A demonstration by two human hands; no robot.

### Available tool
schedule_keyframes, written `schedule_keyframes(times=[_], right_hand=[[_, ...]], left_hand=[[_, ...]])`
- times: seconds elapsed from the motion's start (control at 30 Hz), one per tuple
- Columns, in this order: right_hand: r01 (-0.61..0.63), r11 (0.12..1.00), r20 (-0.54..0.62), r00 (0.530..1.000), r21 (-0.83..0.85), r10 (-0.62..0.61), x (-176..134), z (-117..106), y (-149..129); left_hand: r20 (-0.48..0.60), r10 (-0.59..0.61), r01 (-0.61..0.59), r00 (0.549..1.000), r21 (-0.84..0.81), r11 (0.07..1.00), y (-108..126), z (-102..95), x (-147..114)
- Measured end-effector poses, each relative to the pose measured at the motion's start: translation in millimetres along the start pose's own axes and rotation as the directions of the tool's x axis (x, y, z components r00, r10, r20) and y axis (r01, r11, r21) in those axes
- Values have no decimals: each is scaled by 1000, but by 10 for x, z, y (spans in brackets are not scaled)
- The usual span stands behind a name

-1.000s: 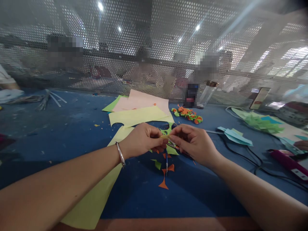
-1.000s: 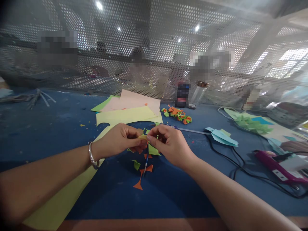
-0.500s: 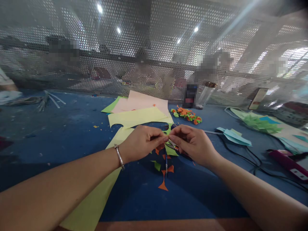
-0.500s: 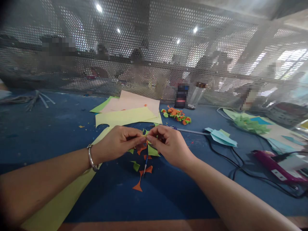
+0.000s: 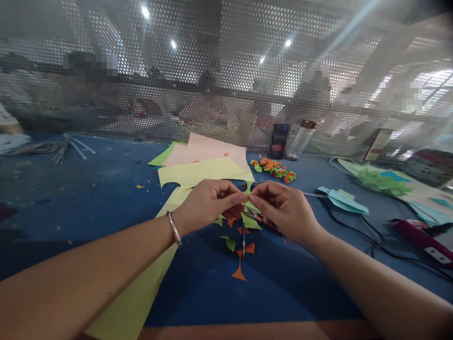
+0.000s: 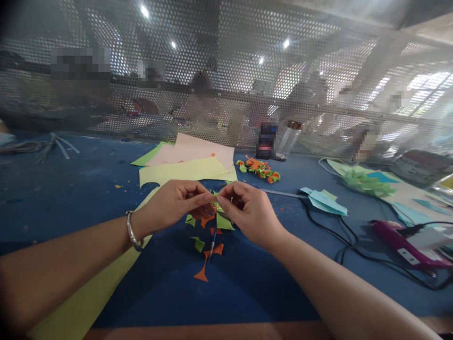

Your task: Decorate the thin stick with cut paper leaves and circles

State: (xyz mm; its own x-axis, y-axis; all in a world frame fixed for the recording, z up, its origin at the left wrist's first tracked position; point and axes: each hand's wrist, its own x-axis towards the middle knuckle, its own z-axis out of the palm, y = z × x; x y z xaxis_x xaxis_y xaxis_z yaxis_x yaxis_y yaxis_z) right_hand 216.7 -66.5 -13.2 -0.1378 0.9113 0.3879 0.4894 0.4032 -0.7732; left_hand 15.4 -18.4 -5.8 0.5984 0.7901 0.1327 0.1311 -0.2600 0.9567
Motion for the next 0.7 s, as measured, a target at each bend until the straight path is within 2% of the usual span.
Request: schedule_keyframes(times=[0.1, 0.27, 0.47, 0.7], right_hand=[[46, 997, -61, 997, -65, -50, -6, 16, 12], [140, 976, -135, 977, -166, -163, -20, 43, -15], [206, 950, -121, 963, -235, -239, -22, 77, -44], [267, 928, -87, 951, -259, -298, -28, 91, -27]], left_hand=[[3, -109, 106, 994, -237, 966, 13, 16, 7], [-4, -189, 171, 982, -411, 896, 16, 35, 16], [7, -175, 152, 985, -530, 834, 0, 35, 29], [25, -179, 163, 984, -550, 819, 17, 37, 19]])
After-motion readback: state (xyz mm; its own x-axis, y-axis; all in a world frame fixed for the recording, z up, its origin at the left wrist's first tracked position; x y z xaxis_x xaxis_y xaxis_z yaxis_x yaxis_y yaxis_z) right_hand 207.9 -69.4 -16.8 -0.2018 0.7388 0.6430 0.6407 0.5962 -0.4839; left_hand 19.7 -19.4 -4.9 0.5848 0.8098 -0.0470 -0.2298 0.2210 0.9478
